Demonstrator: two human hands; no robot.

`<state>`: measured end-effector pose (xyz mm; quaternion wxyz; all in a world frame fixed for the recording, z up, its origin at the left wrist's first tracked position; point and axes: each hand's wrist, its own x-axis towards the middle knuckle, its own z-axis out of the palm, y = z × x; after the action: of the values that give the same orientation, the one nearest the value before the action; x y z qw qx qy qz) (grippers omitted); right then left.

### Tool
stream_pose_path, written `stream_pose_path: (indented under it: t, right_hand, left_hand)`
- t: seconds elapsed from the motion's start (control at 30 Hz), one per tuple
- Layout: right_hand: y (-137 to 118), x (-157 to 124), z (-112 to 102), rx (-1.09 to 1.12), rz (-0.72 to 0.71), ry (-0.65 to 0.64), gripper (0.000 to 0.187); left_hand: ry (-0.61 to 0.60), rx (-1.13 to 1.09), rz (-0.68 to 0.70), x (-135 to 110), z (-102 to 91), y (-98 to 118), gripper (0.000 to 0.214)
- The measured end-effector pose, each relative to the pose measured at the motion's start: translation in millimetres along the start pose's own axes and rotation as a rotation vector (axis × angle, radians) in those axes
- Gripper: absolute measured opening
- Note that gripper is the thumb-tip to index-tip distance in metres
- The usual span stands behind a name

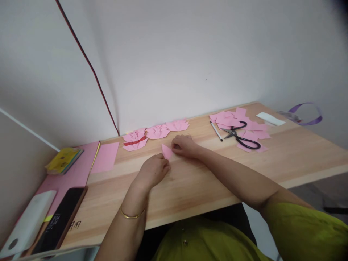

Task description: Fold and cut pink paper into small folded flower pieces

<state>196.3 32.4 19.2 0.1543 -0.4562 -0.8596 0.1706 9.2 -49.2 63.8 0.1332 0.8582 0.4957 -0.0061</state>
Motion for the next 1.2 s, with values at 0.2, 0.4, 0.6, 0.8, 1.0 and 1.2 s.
stream_pose_path:
  t: [0.2,0.4,0.6,0.8,1.0,1.2]
  right_hand:
    - [0,0,0,-0.004,0.006,-0.015,0.011]
    - [-1,0,-1,-0.015,0.013,-0.024,0.011]
    - [-4,-2,-3,-0.020,0.014,-0.020,0.011]
    - [-1,-1,-1,-0.033,0.000,-0.017,0.011]
    - [0,-1,3,-0.046,0.000,0.000,0.012]
    - [2,-4,3,-0.055,-0.034,0.022,0.010]
  left_hand:
    - [-0.029,0.020,-0.002,-4,-3.1,1,0.030]
    - [-0.061,0.026,-0.030,-6,-7.5,4,0.033]
    - [-0.109,0.020,-0.106,-8,-15.0,9,0.032]
    - [-0.079,0.015,-0.149,-7,-9.6,2,0.034]
    - [0.165,-0.139,-0.052,5,7.8,1,0.020]
    - [0.155,-0.004,-0.017,10,17.8,2,0.017]
